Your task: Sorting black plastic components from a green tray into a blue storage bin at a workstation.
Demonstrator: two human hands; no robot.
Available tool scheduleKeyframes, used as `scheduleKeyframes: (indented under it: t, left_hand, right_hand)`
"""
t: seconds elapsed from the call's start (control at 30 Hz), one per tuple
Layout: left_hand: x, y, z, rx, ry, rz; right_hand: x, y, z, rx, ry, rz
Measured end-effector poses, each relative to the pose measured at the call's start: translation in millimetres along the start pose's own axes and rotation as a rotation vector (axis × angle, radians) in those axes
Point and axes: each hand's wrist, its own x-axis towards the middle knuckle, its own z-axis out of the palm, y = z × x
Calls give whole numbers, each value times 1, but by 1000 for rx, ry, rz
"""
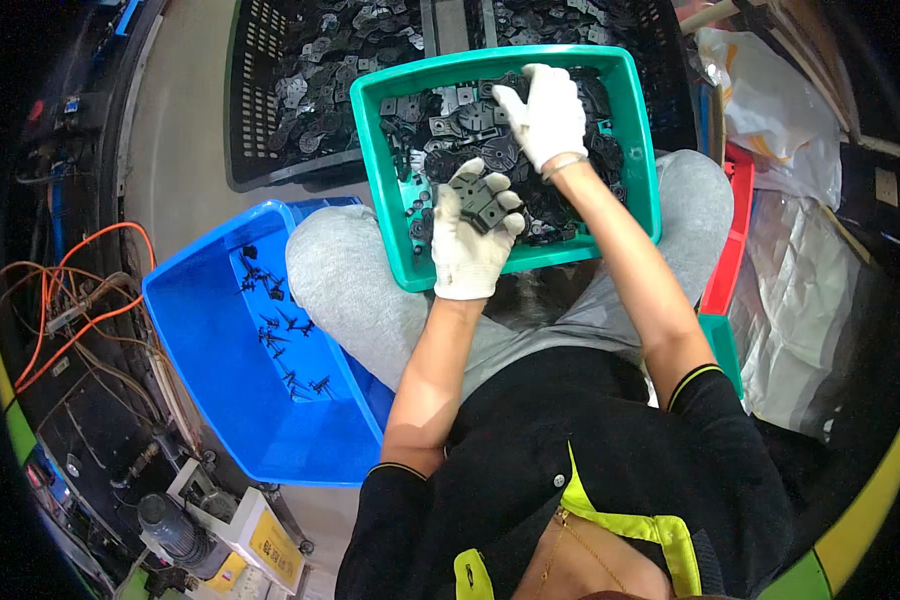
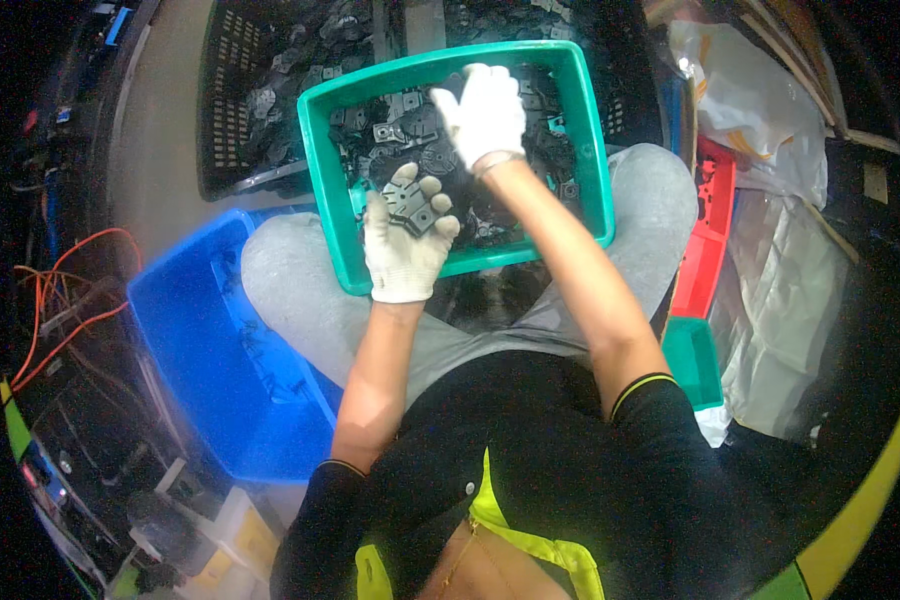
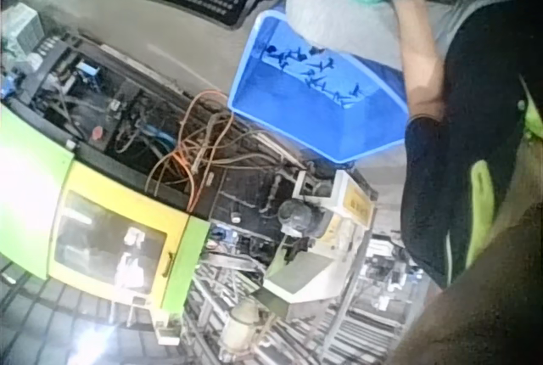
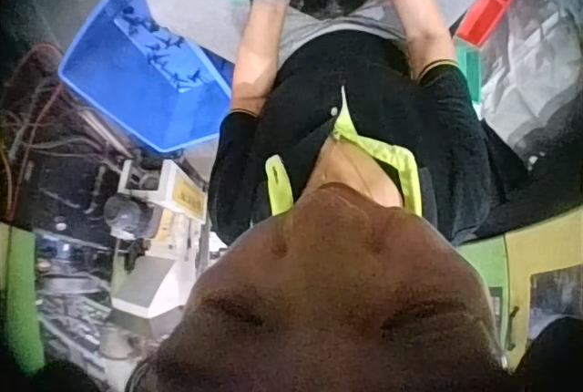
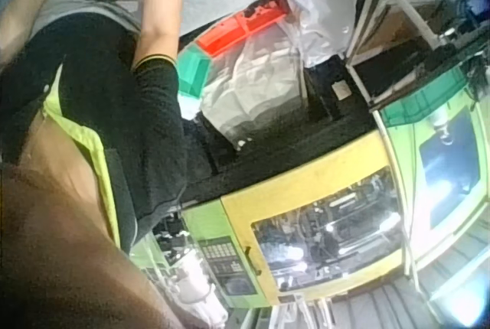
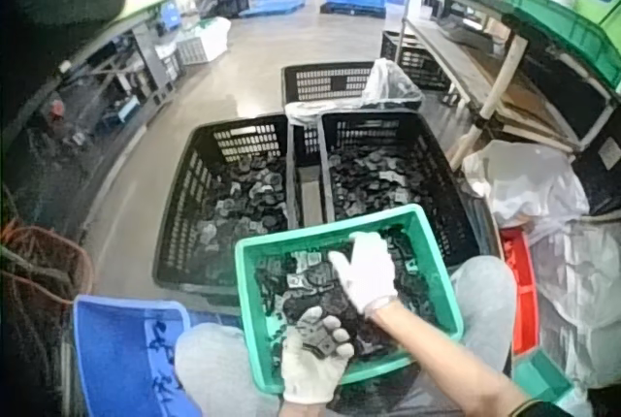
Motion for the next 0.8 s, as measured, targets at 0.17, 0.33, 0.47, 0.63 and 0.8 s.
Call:
scheduleKeyframes:
  t: [0.17,0.33,0.47,0.63,0.8]
  left_hand:
    - [-6,9,19,-67,58,-47]
    - [-6,11,18,-51,15,-30]
    - [-2,3,9,205,-76,93]
    - [8,21,47,304,121,136]
    - [83,113,99,41,62,362]
  right_hand:
    - [5,15,7,-53,-44,-59]
    - [-5,7,-8,225,-101,12]
    - [-23,24,-22,667,-241,303]
    - [-42,37,-60,1022,-437,559]
    - [-48,25,-61,1261,-477,654]
